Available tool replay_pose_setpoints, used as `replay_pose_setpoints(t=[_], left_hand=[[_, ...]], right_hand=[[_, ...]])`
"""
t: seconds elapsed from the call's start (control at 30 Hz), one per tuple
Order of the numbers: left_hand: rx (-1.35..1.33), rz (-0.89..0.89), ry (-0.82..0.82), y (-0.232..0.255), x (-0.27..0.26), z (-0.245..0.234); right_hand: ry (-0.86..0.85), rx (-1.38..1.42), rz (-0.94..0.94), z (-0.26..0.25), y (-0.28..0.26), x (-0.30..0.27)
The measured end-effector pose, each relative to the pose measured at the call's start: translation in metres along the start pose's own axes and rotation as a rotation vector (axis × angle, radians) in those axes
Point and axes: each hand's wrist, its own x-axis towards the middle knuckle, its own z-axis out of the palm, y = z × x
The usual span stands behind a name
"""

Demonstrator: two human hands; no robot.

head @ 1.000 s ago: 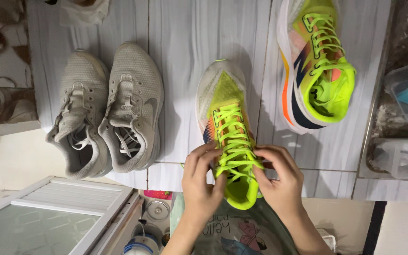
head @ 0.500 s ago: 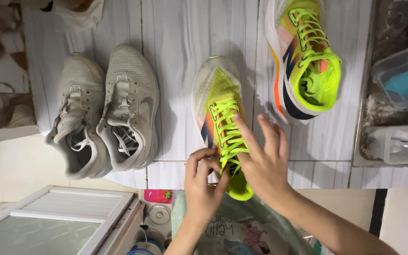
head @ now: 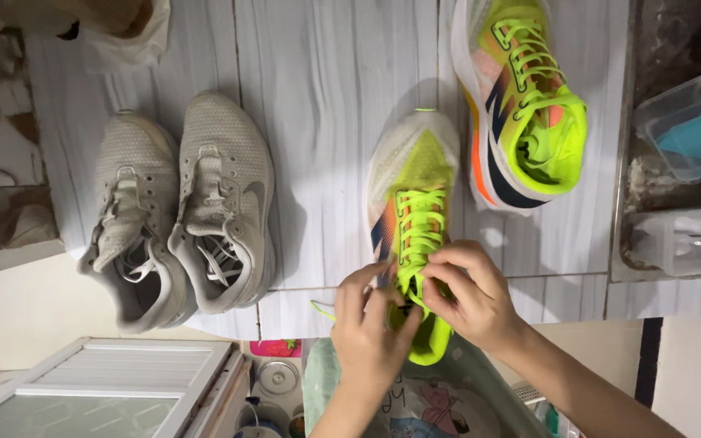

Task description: The person removes the laces from a pair of neon green sneakers and then re-laces one shoe by threading the laces through the eyelets and tying a knot. The person then picks up a pair of white sneakers and begins to handle their laces.

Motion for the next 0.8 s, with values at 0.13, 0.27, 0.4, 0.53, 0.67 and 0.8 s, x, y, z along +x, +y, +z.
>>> replay_pose_setpoints(t=[0.13,0.27,0.4,0.53,0.67,0.8], left_hand=[[0.044,0.22,0.085,-0.001,0.012,0.012],[-0.011,0.214,0.133,-0.007,0.015,0.023],[-0.082,0.186,0.146,-0.001,0.008,0.029],[-0.088,0.204,0.119,-0.001,0.003,0.024],[-0.214,0.243,0.04,-0.008,-0.001,0.012],[-0.392,0.004,-0.092,-0.013,-0.003,0.009]], right_hand=[[-0.042,-0.022,-0.065,-0.005,-0.002,0.013],[-0.007,-0.194,-0.276,-0.022,0.003,0.036],[0.047,-0.14,-0.305,-0.049,0.0,0.054],[0.066,-0.106,0.014,-0.06,-0.014,0.052],[0.153,-0.04,0.234,-0.057,-0.007,0.032],[0.016,0.027,0.505,-0.053,0.007,0.003]])
